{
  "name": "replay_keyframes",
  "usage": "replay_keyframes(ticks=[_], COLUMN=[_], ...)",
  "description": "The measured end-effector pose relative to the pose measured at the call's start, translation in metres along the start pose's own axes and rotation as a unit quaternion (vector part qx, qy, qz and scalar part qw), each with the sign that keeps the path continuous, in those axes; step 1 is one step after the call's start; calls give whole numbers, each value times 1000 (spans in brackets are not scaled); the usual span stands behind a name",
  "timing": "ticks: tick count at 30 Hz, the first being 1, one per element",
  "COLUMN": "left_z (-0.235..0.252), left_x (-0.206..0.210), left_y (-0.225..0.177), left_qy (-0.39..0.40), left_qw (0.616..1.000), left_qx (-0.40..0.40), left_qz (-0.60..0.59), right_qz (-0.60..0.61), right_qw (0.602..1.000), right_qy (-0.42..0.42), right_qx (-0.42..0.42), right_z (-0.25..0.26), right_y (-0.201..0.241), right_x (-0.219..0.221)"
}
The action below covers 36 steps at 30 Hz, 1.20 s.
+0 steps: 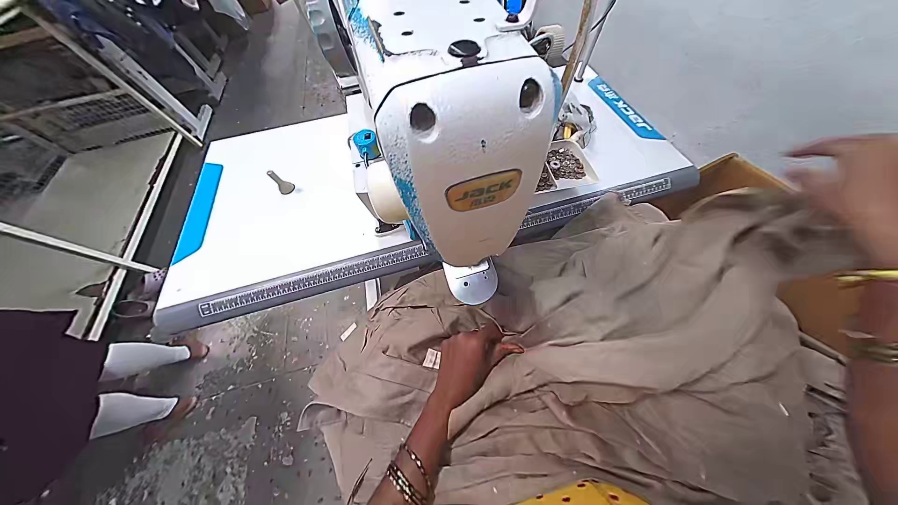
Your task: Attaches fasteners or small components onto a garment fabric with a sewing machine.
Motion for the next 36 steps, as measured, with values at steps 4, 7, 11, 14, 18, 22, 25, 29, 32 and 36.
replay_keyframes(ticks=[4, 7, 11, 14, 18, 22, 25, 29, 32, 36], left_z=[-2, -4, -2, -2, -20, -12, 9, 19, 20, 20], left_x=[-16, -16, -14, -12, -83, -132, -123, -125, -127, -125], left_y=[7, 12, 19, 18, -10, 9, 27, 31, 31, 32], left_qy=[-58, -70, -80, 32, 8, -114, -124, -175, -181, -181], left_qw=[998, 997, 994, 981, 969, 981, 945, 920, 929, 929], left_qx=[18, 17, 36, 73, 155, 25, -68, -121, -129, -112], left_qz=[-13, -15, -61, -176, -190, -157, -295, -330, -297, -302], right_qz=[248, 380, 384, 367, 239, 239, 212, 213, 201, 208], right_qw=[928, 858, 875, 871, 822, 850, 895, 916, 922, 919], right_qy=[166, 283, 267, 289, 455, 400, 353, 293, 261, 244], right_qx=[-224, -198, -127, -150, -246, -246, -168, -170, -205, -229], right_z=[-41, -69, -71, -73, -94, -96, -74, -54, -50, -51], right_y=[205, 277, 283, 280, 270, 260, 251, 255, 263, 264], right_x=[121, 177, 190, 191, 183, 171, 175, 181, 176, 177])
Point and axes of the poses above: each hand's wrist, its own z-axis towards the middle knuckle, its own x-axis out of the palm, y = z × x, the point moved 10 cm from there along z, towards the middle knuckle, and after that the axes turned 1 degree about x, right-handed, at the moved point
